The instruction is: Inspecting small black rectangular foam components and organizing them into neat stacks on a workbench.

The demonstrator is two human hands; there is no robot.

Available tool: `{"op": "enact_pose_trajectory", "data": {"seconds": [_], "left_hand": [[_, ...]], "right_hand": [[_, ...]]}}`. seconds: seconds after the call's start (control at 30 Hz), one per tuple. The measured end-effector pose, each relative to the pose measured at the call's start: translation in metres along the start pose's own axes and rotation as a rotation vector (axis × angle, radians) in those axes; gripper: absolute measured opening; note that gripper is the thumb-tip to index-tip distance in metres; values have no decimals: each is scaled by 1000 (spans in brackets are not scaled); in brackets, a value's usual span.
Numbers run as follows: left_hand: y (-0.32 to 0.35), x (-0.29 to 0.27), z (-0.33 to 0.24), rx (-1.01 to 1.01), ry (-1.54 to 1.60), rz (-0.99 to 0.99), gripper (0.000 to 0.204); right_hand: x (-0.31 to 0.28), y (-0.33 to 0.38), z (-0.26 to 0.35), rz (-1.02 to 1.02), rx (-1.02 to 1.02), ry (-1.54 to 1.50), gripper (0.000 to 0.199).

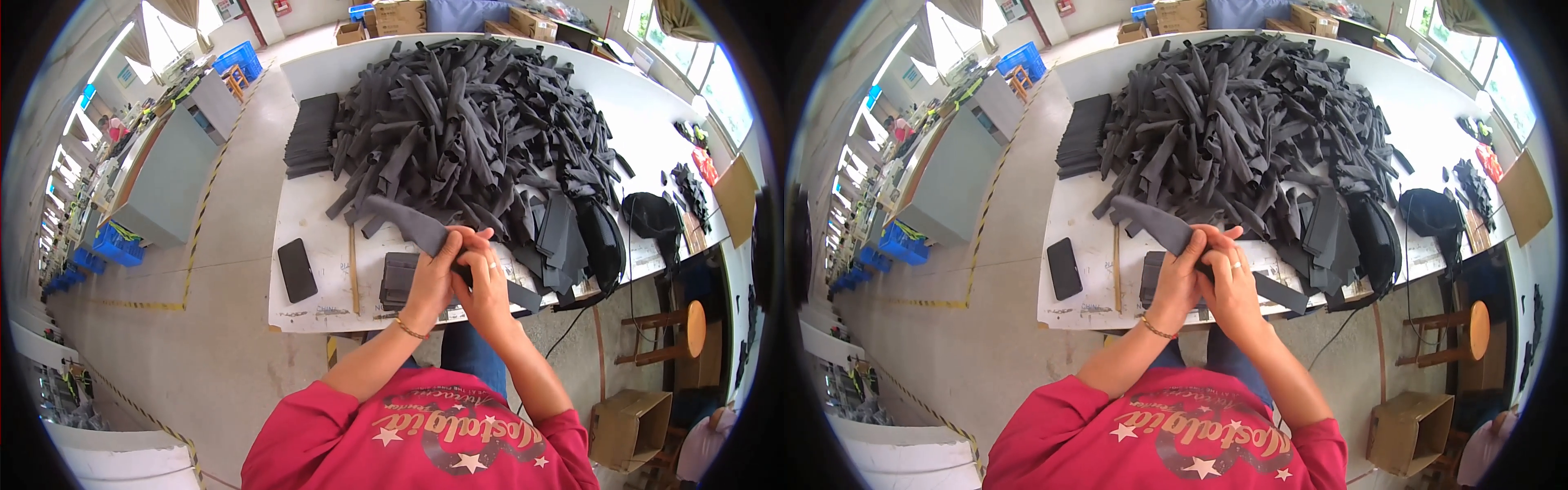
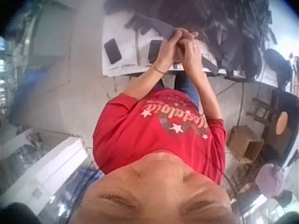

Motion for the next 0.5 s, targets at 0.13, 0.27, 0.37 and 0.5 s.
{"op": "enact_pose_trajectory", "data": {"seconds": [0.13, 0.27, 0.37, 0.5], "left_hand": [[-8, -12, -23, 85, -63, -31, 26], [1, 0, -12, 20, 45, -46, 27], [5, -7, -2, 15, 64, -77, 29], [6, -19, 1, -10, 85, -145, 31]], "right_hand": [[-6, -5, 3, 64, 98, 63, 38], [-6, 13, -12, 149, 68, 22, 36], [-7, 0, -1, 121, 91, 1, 34], [-13, 7, -7, 142, 63, 149, 30]]}}
Point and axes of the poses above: each hand's wrist, its own y-axis away from the middle knuckle, its own x-axis out of the palm, z = x × y, the point moved 9 cm from there along -y, towards the middle knuckle, and after that the axes turned 15 degrees about x, right-handed, at the moved point
